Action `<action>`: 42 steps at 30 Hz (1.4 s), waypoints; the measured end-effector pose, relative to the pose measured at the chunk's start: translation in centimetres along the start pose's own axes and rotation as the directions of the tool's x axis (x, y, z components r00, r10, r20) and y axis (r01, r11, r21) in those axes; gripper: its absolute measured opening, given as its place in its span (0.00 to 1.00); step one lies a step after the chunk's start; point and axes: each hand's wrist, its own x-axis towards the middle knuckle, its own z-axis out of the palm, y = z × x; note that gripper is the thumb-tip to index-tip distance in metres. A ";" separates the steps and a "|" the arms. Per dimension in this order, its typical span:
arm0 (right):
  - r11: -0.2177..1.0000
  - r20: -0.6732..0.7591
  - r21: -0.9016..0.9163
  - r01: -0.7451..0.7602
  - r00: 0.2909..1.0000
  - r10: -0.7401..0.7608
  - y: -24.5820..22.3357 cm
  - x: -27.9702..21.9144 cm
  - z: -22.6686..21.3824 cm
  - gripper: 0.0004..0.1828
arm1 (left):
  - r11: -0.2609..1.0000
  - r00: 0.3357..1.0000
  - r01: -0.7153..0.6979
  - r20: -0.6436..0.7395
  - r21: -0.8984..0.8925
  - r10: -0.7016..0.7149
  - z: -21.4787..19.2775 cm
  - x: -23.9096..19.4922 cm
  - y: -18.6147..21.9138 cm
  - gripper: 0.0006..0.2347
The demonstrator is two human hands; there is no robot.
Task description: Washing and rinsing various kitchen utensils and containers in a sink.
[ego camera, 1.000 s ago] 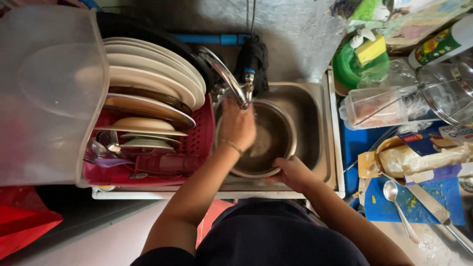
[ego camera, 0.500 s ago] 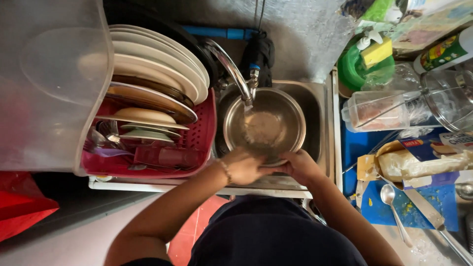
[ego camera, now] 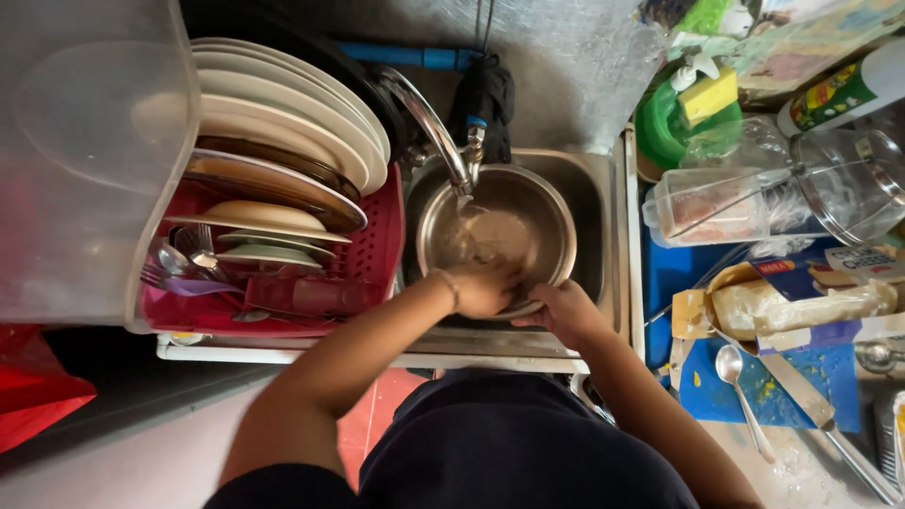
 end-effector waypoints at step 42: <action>0.902 -0.207 -0.345 0.261 0.916 -0.344 -3.0 -5.9 2.3 0.25 | -0.482 0.237 -0.040 0.460 -0.875 -0.855 1.1 0.9 -0.1 0.15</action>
